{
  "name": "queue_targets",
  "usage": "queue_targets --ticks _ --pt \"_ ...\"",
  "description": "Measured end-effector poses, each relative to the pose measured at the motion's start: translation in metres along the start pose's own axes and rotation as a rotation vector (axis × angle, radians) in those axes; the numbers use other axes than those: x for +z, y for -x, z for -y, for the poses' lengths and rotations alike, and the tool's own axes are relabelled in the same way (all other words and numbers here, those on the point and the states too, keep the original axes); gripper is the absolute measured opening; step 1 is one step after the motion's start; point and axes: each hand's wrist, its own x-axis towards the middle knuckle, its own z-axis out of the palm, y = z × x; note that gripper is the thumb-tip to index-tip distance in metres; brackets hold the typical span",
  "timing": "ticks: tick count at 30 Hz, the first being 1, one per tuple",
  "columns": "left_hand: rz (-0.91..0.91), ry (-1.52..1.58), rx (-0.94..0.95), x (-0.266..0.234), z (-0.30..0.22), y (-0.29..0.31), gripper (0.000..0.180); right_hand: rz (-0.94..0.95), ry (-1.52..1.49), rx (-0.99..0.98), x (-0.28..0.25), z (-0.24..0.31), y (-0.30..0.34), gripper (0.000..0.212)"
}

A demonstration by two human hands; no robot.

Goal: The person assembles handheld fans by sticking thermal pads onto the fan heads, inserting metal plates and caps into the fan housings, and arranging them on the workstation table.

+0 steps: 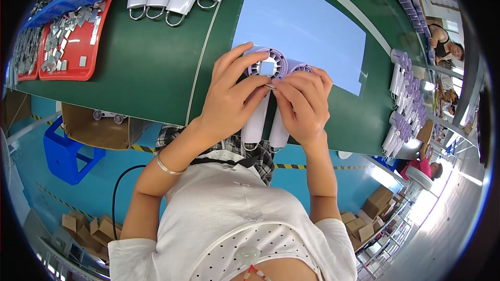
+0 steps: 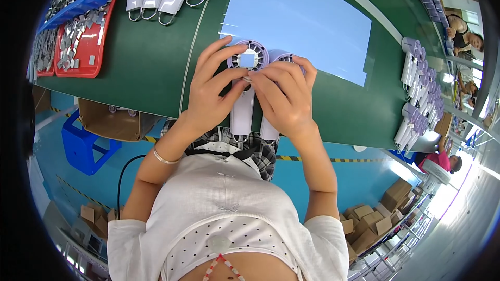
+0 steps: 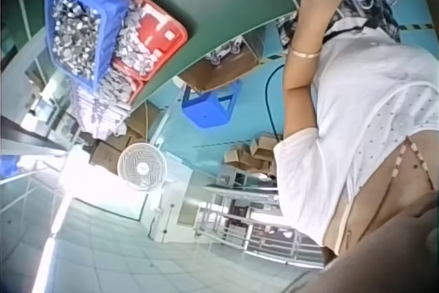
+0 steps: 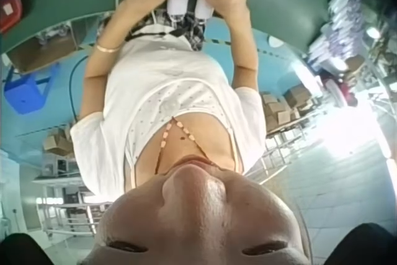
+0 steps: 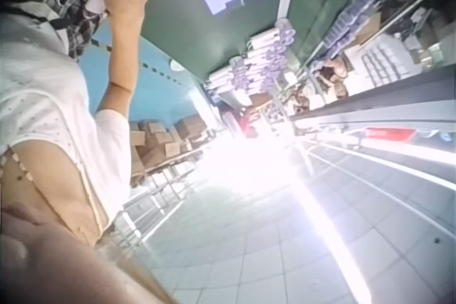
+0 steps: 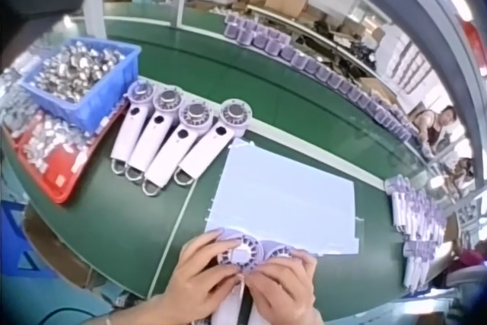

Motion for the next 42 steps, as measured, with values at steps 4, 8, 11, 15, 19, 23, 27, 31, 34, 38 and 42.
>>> queue_targets --ticks 4,8,11,15,19,23,27,31,34,38,42 --pt "-0.049 0.061 -0.027 0.001 -0.004 0.0 0.019 -0.002 -0.009 0.01 0.0 -0.003 -0.003 0.024" --pt "-0.086 0.069 -0.048 0.0 -0.003 0.0 0.016 0.016 0.017 -0.02 -0.003 -0.002 -0.008 0.024" --pt "-0.082 0.058 -0.05 -0.001 -0.002 -0.002 0.012 0.032 0.044 -0.035 -0.001 -0.002 -0.008 0.027" --pt "-0.073 0.095 -0.099 -0.002 -0.001 -0.004 0.008 0.022 0.082 -0.037 0.004 -0.002 -0.007 0.03" --pt "-0.057 0.148 -0.074 -0.002 0.006 -0.001 0.023 0.028 0.109 -0.051 0.003 0.001 -0.01 0.03" --pt "0.014 0.226 -0.155 -0.004 0.004 -0.003 0.079 0.084 0.151 -0.058 0.001 -0.001 -0.016 0.031" --pt "0.05 0.167 -0.128 0.0 0.008 -0.004 0.081 0.163 0.159 -0.025 -0.002 0.002 -0.022 0.03" --pt "0.08 0.151 -0.17 0.005 0.013 -0.001 0.084 0.206 0.172 0.008 -0.003 0.007 -0.026 0.03" --pt "0.069 0.152 -0.162 0.006 0.014 -0.002 0.082 0.229 0.172 0.015 -0.002 0.006 -0.026 0.031" --pt "0.051 0.153 -0.133 0.007 0.016 -0.002 0.081 0.232 0.174 0.023 -0.001 0.006 -0.028 0.031" --pt "0.052 0.161 -0.109 0.007 0.017 -0.002 0.076 0.249 0.181 0.02 -0.001 0.005 -0.03 0.029"
